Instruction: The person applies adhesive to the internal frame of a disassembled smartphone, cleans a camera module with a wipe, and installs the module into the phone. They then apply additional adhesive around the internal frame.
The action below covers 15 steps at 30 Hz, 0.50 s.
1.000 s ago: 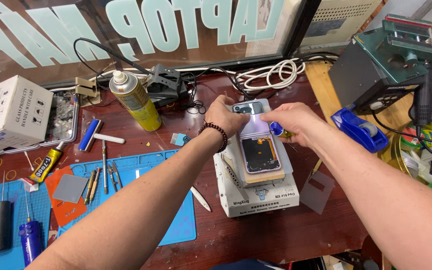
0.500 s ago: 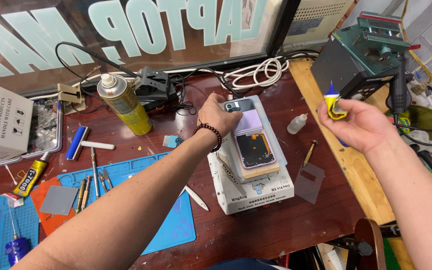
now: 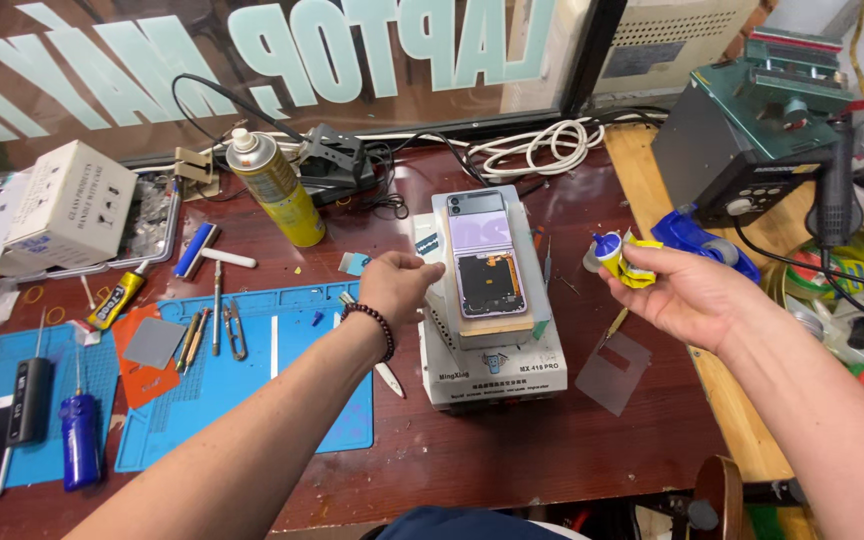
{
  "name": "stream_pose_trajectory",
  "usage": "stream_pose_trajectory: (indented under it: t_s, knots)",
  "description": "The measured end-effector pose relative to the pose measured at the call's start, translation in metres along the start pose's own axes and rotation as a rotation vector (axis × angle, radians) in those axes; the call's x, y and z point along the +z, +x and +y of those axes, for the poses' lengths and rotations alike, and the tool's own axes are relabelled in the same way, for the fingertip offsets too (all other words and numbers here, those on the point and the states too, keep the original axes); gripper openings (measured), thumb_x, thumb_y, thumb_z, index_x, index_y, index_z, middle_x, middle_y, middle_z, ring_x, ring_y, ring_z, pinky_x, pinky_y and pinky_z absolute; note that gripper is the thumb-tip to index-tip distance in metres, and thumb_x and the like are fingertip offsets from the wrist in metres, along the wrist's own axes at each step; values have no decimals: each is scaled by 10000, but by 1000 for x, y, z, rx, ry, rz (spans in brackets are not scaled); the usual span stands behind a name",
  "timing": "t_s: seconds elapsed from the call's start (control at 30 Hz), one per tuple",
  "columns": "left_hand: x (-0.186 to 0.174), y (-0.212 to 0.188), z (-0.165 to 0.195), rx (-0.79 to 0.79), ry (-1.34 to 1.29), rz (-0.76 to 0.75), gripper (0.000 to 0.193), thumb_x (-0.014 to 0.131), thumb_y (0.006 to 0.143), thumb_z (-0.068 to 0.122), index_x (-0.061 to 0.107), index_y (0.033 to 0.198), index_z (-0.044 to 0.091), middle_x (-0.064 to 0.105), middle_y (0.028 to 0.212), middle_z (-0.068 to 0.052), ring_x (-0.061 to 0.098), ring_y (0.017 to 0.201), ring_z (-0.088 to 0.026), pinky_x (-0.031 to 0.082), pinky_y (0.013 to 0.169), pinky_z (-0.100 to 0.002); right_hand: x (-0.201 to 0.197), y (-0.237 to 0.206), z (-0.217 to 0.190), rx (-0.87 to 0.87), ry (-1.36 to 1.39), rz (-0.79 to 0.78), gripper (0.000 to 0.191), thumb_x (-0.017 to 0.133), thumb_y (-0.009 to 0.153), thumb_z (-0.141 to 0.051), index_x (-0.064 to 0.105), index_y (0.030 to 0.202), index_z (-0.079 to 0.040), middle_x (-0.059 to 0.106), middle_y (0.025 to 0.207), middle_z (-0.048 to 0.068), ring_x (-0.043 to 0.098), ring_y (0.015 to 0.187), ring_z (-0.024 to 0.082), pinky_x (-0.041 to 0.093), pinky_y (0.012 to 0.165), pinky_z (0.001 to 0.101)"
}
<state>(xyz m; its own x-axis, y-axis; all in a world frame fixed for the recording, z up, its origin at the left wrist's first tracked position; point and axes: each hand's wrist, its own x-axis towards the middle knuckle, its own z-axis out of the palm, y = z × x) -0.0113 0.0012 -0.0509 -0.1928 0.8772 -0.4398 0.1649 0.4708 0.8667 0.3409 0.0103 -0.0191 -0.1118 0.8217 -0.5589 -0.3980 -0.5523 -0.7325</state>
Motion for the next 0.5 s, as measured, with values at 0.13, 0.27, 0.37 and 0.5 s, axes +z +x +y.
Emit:
stream_pose_trajectory:
  t_s: [0.13,0.27,0.37,0.5]
  knots:
    - [17,-33,-3,-91,-60,19,492,824,799,347,625,1135,47,674,870,-53,648,687,-155,555,563,-329,6,5,-4,-30,-21,-144,249,652,957,-126,628,1183,-26,671,1143,104,672,1008,209,579,832,319]
    - [30,-48,6,-70,-17,59,520,826,795,345,628,1164,38,690,911,-78,646,723,-162,569,597,-345,25,-2,-6,-122,-61,-227,245,669,937,-101,626,1172,-47,679,1112,70,660,978,181,567,815,326]
    - [35,-49,11,-25,39,100,482,817,816,313,656,1163,20,720,920,-102,673,726,-182,573,606,-337,52,-10,-3,-229,-245,-110,248,685,920,-118,633,1154,-53,697,1062,58,674,923,174,576,755,338]
    - [35,-43,12,-32,-6,136,359,796,841,236,717,1108,10,748,929,-103,685,735,-170,574,605,-320,93,-12,4,-571,-717,7,230,746,884,-150,710,1079,-34,745,946,60,675,784,163,544,667,324]
